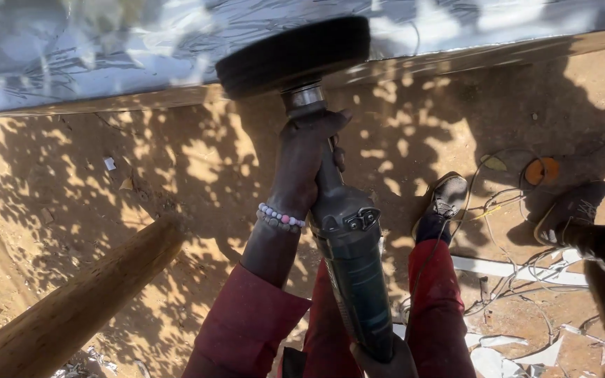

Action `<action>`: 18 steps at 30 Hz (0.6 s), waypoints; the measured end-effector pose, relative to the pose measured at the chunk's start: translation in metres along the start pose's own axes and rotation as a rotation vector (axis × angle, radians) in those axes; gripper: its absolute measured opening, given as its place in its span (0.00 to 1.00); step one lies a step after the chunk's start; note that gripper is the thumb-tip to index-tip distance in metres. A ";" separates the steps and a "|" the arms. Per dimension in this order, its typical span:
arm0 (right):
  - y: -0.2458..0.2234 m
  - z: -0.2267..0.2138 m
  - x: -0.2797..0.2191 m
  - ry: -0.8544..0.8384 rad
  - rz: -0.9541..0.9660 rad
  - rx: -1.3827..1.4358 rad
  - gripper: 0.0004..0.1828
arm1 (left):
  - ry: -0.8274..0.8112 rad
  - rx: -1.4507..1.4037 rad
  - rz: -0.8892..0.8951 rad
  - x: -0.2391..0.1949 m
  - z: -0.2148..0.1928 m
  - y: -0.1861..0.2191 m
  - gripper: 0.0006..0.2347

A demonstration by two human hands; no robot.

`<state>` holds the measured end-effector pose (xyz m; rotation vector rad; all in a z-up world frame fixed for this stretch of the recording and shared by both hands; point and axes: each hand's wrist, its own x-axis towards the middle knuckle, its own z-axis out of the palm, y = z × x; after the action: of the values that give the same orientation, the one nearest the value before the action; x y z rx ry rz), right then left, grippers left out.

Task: Polishing a large metal sheet using a handheld power polisher.

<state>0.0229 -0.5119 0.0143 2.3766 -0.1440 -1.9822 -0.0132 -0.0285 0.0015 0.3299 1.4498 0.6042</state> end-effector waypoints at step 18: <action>-0.065 -0.015 0.005 0.105 0.074 -0.007 0.21 | -0.014 0.021 -0.040 0.016 0.022 -0.001 0.08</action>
<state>0.0410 -0.4482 0.0062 2.4270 -0.2168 -1.8187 0.0086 -0.0174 -0.0101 0.3202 1.4468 0.5539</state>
